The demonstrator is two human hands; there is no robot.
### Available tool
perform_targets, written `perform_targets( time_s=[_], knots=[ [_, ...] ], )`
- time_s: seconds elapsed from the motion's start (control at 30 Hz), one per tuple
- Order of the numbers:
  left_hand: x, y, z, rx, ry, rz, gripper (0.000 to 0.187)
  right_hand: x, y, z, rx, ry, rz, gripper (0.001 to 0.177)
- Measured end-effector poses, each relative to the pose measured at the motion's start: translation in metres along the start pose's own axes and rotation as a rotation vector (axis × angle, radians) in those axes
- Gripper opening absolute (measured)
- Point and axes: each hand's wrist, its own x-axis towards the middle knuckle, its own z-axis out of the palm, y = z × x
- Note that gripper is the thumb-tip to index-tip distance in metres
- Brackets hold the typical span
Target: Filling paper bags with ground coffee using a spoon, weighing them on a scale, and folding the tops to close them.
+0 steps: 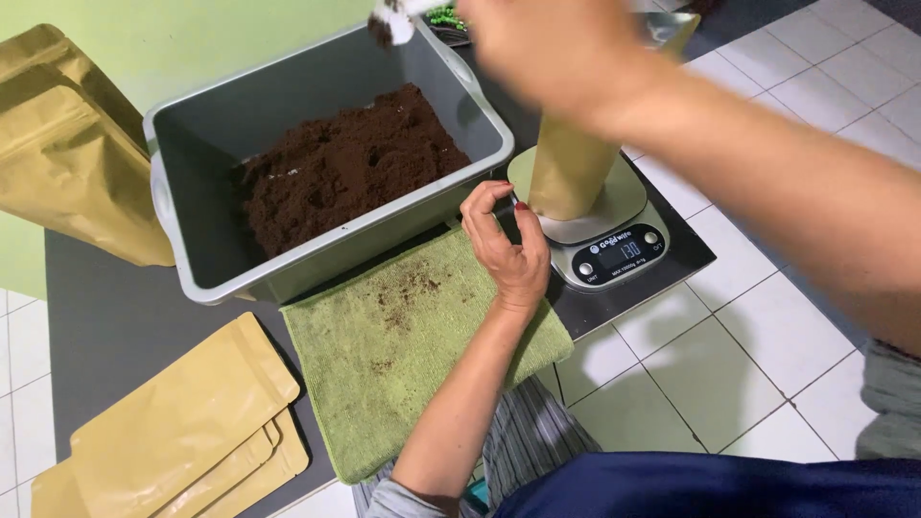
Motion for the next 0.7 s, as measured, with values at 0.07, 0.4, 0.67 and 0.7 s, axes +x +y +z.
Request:
perform_targets(
  time_s=[0.07, 0.4, 0.67, 0.7],
  knots=[
    [0.0, 0.003, -0.001, 0.005, -0.009, -0.011, 0.028, -0.003, -0.019, 0.026, -0.114, 0.086, -0.173, 0.017],
    [-0.004, -0.004, 0.002, 0.056, -0.047, 0.022, 0.025, 0.001, -0.028, 0.036, -0.213, 0.219, -0.449, 0.044],
    [0.0, 0.002, -0.002, 0.064, -0.056, 0.081, 0.019, 0.018, -0.044, 0.07, -0.153, 0.167, -0.476, 0.041],
    [0.002, 0.002, -0.003, 0.054, -0.065, 0.102, 0.02, 0.025, -0.046, 0.078, -0.137, 0.167, -0.47, 0.043]
  ],
)
